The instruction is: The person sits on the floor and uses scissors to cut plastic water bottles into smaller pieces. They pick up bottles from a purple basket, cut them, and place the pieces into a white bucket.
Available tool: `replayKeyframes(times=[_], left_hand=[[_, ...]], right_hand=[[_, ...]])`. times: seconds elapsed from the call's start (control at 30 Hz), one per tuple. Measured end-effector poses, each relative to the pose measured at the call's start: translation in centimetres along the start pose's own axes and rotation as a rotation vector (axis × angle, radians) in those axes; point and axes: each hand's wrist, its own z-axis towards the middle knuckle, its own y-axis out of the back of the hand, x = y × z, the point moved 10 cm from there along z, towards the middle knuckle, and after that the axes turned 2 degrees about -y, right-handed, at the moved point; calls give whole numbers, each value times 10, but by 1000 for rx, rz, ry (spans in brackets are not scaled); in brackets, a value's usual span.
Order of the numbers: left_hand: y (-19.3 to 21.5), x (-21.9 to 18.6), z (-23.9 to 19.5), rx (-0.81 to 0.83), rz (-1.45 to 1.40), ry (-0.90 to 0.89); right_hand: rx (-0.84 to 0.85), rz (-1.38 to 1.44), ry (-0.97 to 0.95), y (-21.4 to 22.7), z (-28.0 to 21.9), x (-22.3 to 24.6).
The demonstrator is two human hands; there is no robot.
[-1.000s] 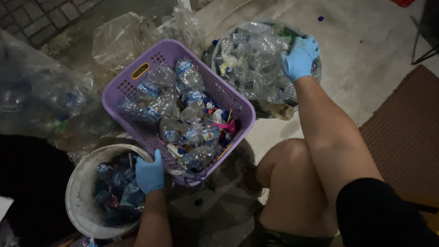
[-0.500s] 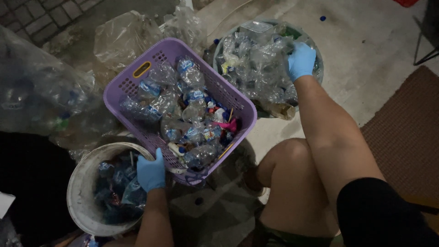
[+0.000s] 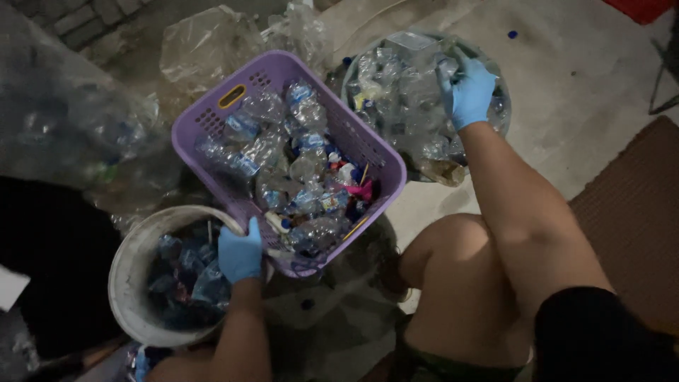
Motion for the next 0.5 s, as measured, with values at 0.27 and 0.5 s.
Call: replayKeyframes(times=[0.27,0.5], left_hand=[[19,-17,-10,32,-115,79],[18,-16,-12,-16,-87,59]], right_hand=[[273,157,329,-51,-16,140],[616,139,402,-163,-84,223]])
